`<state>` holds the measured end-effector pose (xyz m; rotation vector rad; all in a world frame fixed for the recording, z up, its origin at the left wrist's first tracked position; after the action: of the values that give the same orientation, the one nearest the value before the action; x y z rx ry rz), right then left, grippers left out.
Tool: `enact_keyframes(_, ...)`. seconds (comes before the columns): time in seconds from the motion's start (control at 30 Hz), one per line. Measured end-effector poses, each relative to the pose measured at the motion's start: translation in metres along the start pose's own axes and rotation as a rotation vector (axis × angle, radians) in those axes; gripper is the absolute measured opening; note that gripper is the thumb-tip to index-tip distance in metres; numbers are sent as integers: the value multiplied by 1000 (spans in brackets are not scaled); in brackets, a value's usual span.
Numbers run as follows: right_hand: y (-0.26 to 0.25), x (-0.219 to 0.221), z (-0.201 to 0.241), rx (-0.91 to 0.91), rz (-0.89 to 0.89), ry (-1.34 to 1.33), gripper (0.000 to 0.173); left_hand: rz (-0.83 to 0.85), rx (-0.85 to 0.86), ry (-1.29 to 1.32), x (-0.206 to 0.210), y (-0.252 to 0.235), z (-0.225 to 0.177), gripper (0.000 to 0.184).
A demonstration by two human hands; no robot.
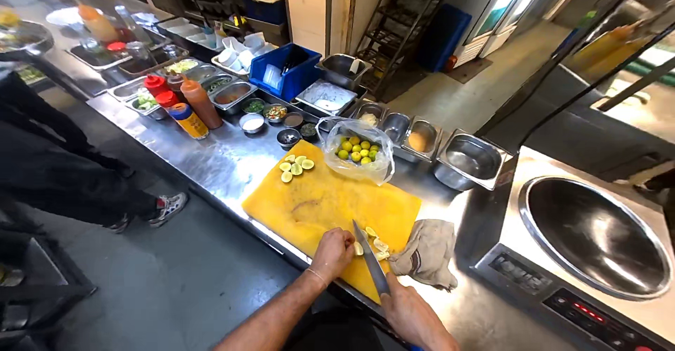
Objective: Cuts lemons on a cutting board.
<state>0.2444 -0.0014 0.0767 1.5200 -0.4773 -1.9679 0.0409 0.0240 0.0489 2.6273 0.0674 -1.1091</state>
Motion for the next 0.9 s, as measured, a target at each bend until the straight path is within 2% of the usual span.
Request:
enact_keyframes(0.1,4,2,1,-2,-20,5,40,-16,34,-18,9,0,-2,30)
enact_keyframes(0.2,4,7,1,-13,-29,-30,40,-100,94,103,13,9,11,35)
enact_keyframes(0.3,-1,13,-6,-25,-26,-95,41,-12,239,126,18,20,24,49)
enact_keyframes(0.4,-2,16,-9,-39,-25,-115,41,-21,311,22,23,20,25,40)
enact_keyframes(0.53,0,14,-15,-60,-13,-119,42,-60,286,-116,20,24,17,34)
enact_keyframes(0.73,8,16,-22,-77,-8,-147,38,99,375,-154,20,32,13,42)
enact_keyframes(0.83,8,18,-29,-96,8,-231,39,-8,423,-48,21,37,24,42)
enact_keyframes(0.9,7,20,-34,-123,36,-291,37,-89,457,-8,20,38,30,31)
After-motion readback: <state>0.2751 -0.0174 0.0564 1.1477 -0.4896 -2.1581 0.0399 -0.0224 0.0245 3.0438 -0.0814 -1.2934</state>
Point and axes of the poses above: each hand's wrist, its own y-axis away from the middle knuckle, its own x-axis out of the palm, z = x × y, the point moved 1 cm from there along -y, towards the middle knuckle, and after that the axes turned 9 degrees about -z, right-handed, at the moved point
